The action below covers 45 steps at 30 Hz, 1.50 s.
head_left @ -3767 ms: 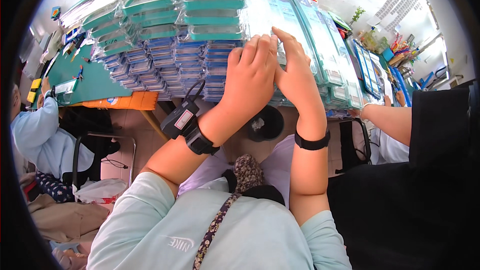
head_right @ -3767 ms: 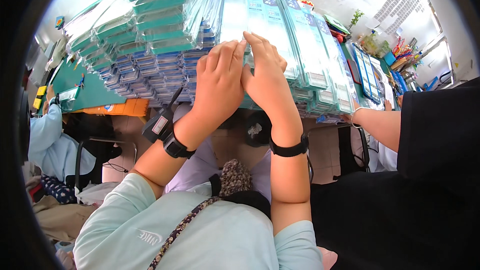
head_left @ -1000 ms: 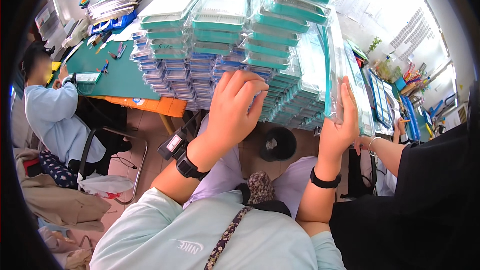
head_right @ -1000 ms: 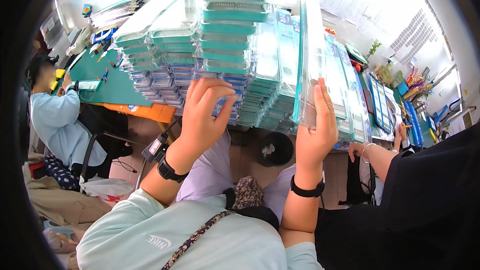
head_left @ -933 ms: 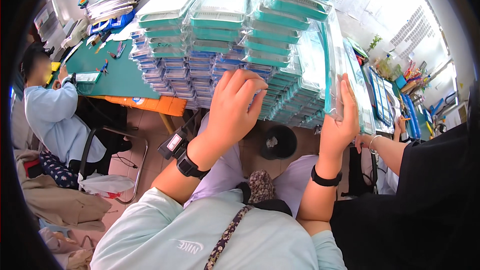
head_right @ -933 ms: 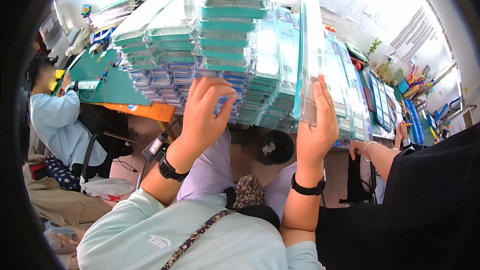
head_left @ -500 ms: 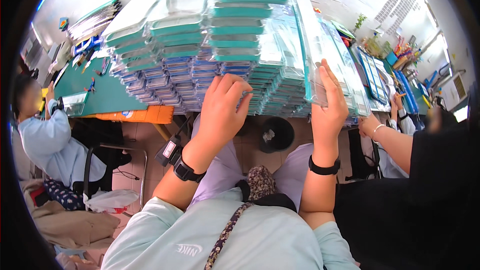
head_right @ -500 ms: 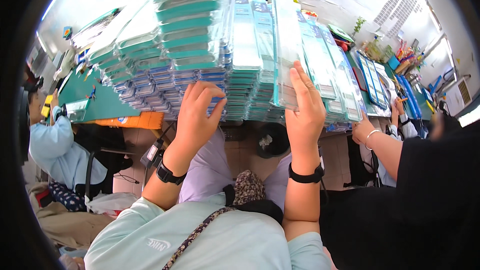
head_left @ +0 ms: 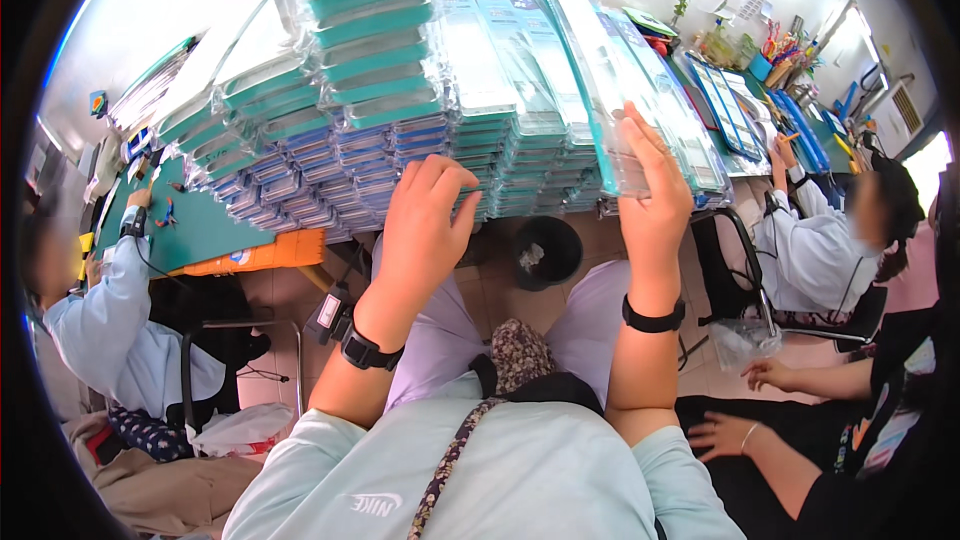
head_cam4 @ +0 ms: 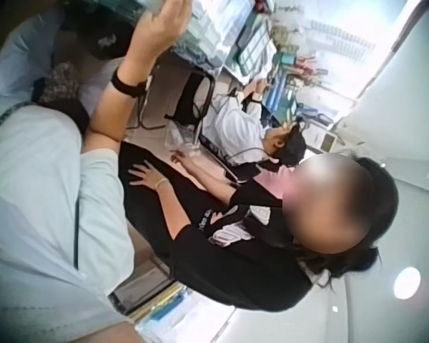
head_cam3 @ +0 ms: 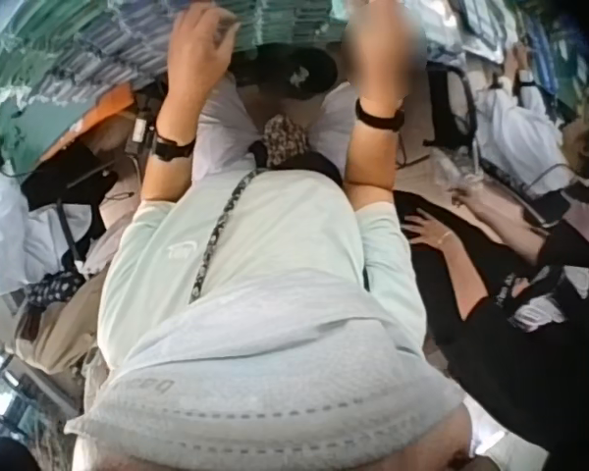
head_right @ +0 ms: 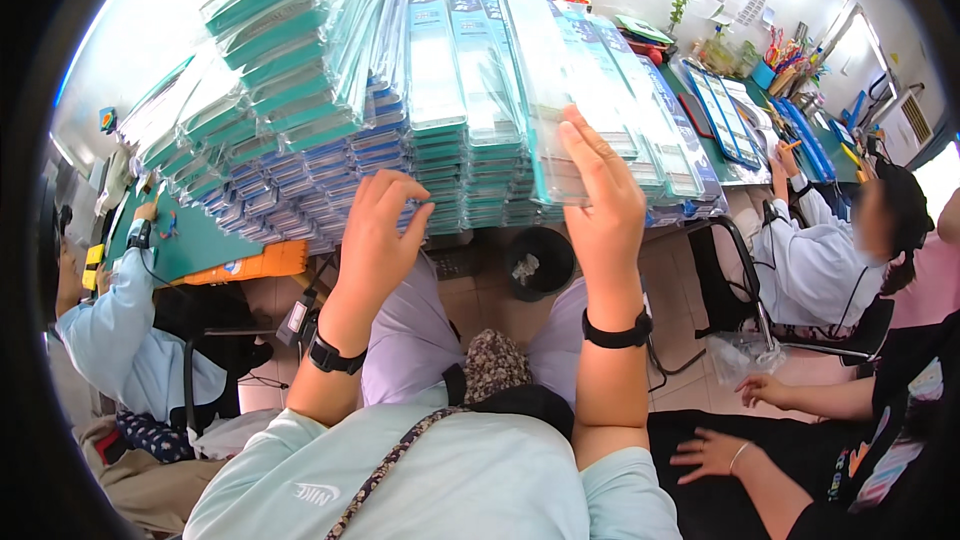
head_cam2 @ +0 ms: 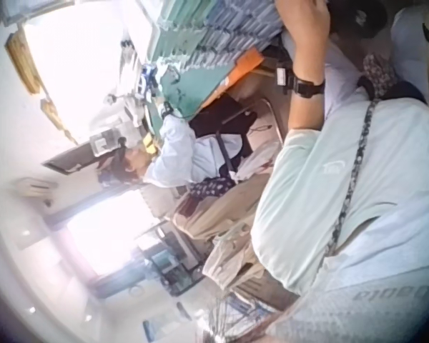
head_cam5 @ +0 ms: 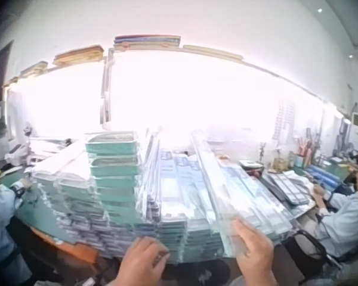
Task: Organizing and stacking plastic-packaged fishing line or similar items on a workspace.
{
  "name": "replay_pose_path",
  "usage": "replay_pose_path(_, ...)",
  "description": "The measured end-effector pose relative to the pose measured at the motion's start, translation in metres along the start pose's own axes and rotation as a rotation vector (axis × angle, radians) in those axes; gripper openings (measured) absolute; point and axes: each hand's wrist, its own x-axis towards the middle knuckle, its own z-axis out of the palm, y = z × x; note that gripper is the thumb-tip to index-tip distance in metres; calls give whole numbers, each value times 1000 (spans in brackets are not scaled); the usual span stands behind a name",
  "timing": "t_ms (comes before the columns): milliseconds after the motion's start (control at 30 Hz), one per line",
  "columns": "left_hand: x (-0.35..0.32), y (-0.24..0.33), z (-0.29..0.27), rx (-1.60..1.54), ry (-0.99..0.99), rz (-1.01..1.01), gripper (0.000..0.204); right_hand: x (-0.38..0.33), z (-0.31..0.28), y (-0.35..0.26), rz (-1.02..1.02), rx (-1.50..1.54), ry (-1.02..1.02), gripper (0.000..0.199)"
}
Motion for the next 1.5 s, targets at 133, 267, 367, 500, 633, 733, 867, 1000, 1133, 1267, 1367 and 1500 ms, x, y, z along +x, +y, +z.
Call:
replay_pose_path(133,-3,-1,0,-3,-32,-8,17,-1,-27,17,112,49,65,42)
replay_pose_path(267,-7,-3,2,-10,-55,-6,16,-2,-58,41,171,37,65,43)
replay_pose_path(367,-8,-3,5,-13,-69,-5,16,-6,-70,62,211,-43,-24,45)
replay_pose_path(500,-9,-3,10,-25,-85,9,16,-16,-74,80,318,31,-96,42)
replay_pose_path(633,-8,-4,13,-42,-95,26,16,-22,-74,86,308,3,-99,38)
replay_pose_path(733,-6,-4,16,-30,-75,75,15,-28,-72,102,271,-10,-111,36)
replay_pose_path(867,-9,-4,18,-32,-77,50,14,-23,-70,106,251,36,-156,38)
replay_pose_path(1000,-9,-2,22,-52,-81,57,13,-22,-81,112,280,65,-252,46)
replay_pose_path(1133,-12,3,24,-41,-101,45,12,-29,-88,120,323,61,-417,49)
replay_pose_path(1267,-15,5,21,-43,-119,33,14,-25,-90,119,305,104,-600,63)
replay_pose_path(1367,-21,0,25,-99,-90,19,14,-13,-83,116,294,83,-700,68)
replay_pose_path(1500,-20,6,28,-123,-111,24,15,-2,-88,114,335,71,-753,73)
